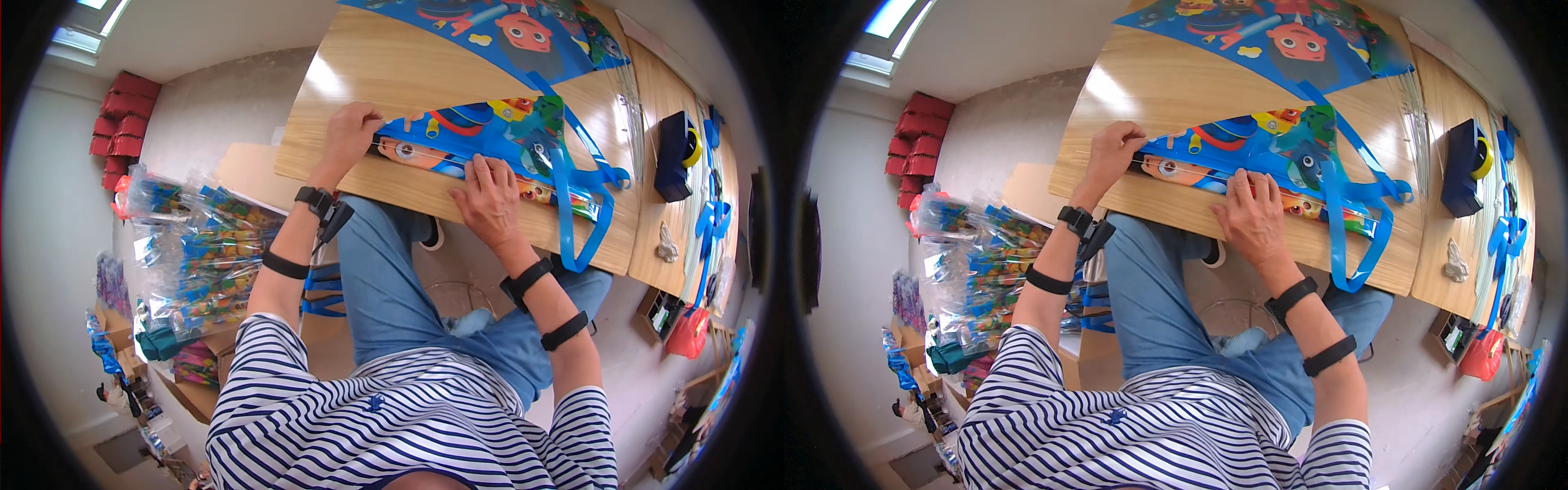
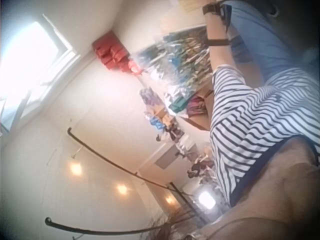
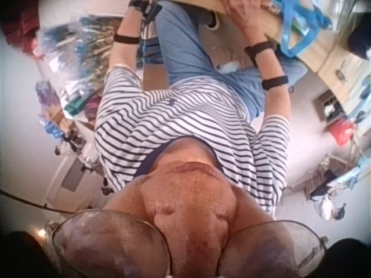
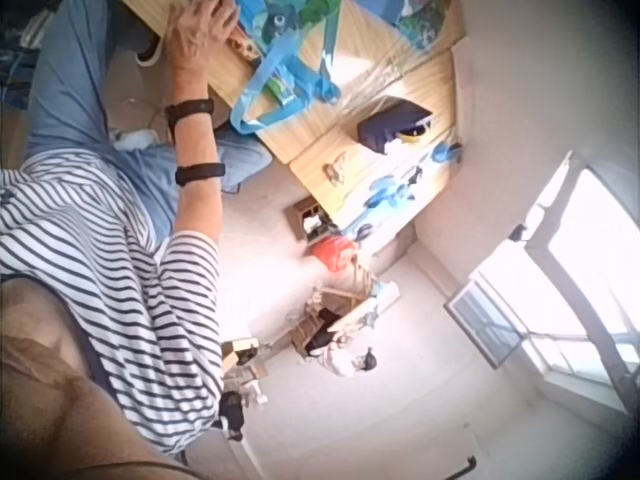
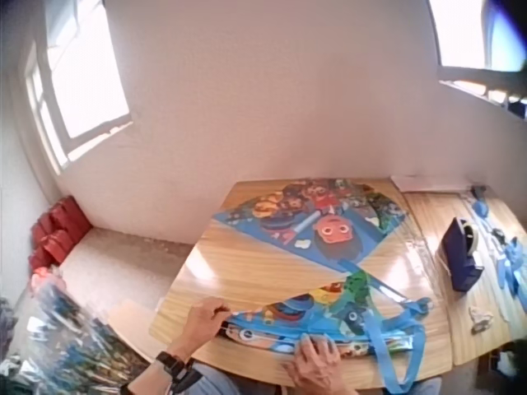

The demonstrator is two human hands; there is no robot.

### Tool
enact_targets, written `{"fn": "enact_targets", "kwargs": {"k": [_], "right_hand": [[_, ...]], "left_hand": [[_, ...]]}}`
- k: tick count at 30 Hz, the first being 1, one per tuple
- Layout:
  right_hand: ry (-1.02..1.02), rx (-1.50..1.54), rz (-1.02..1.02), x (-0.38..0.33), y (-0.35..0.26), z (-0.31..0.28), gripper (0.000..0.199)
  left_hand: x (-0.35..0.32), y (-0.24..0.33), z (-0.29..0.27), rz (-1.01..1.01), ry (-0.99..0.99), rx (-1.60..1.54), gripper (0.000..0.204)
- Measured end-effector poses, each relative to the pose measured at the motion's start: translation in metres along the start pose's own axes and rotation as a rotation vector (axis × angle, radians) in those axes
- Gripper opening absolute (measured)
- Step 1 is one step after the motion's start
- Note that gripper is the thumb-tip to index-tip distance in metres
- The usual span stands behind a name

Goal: Assembling and folding plastic kites featuring Paw Patrol characters, using tape and blue ribbon.

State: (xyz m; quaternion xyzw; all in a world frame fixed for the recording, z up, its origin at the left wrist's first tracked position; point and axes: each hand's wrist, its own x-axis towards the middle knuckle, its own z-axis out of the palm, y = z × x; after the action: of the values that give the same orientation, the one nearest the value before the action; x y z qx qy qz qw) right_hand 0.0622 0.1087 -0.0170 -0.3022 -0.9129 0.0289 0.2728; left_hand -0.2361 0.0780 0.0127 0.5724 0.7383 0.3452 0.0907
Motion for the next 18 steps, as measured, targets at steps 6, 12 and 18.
{"fn": "enact_targets", "kwargs": {"k": [6, 12, 18], "right_hand": [[0.001, -0.014, 0.02, 0.002, -0.002, -0.003, 0.054], [0.017, -0.01, 0.009, 0.002, 0.001, -0.001, 0.054], [0.02, -0.017, 0.017, 0.001, 0.001, 0.001, 0.054]], "left_hand": [[-0.002, 0.004, 0.006, -0.061, -0.057, 0.003, 0.013], [-0.004, 0.005, 0.009, -0.071, -0.045, -0.035, 0.013], [-0.006, -0.005, 0.008, -0.009, -0.026, -0.037, 0.014]]}}
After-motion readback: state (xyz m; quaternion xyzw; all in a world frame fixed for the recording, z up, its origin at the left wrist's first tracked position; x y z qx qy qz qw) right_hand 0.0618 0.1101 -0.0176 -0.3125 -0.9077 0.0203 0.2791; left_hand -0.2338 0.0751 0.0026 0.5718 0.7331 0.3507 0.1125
